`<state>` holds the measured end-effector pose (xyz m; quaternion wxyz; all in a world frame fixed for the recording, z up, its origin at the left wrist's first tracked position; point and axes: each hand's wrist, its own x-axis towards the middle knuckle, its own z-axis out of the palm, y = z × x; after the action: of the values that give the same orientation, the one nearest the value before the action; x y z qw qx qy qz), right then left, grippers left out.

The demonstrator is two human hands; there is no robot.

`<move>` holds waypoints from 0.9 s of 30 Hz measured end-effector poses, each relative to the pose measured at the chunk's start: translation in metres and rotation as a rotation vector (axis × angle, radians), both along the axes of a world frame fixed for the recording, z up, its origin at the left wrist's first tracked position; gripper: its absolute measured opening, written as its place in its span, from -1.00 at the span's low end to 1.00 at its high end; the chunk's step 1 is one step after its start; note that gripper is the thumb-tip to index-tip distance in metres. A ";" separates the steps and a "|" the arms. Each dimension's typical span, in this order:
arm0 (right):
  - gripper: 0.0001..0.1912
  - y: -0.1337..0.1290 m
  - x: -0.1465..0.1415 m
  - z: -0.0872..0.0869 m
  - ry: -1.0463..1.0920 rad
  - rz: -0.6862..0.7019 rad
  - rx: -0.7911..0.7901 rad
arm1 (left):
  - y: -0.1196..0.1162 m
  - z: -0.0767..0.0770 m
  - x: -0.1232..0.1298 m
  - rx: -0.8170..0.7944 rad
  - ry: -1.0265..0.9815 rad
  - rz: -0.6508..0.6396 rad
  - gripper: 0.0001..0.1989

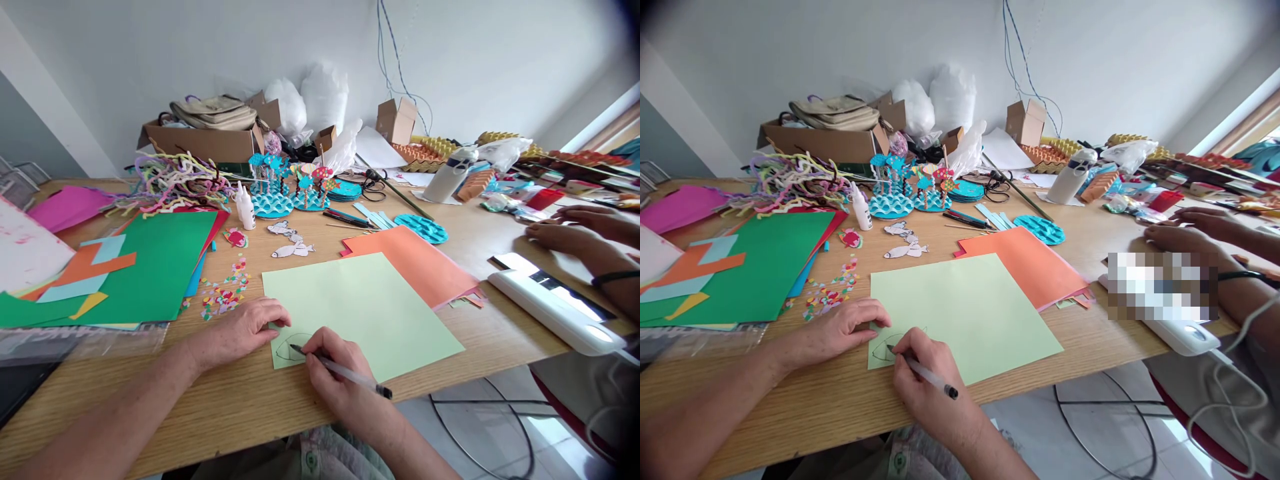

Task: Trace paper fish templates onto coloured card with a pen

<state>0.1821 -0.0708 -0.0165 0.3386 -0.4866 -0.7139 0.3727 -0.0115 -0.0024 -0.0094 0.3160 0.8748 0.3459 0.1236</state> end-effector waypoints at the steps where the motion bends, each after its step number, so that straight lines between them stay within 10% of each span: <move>1: -0.90 0.000 -0.001 -0.001 -0.003 -0.006 0.001 | 0.000 0.000 0.000 -0.002 -0.002 0.000 -0.78; 27: -0.87 -0.001 0.001 0.002 -0.061 0.019 0.023 | 0.000 0.000 0.000 0.006 0.001 -0.002 -0.78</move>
<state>0.1831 -0.0715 -0.0144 0.3188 -0.4870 -0.7326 0.3527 -0.0112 -0.0020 -0.0092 0.3133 0.8762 0.3447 0.1240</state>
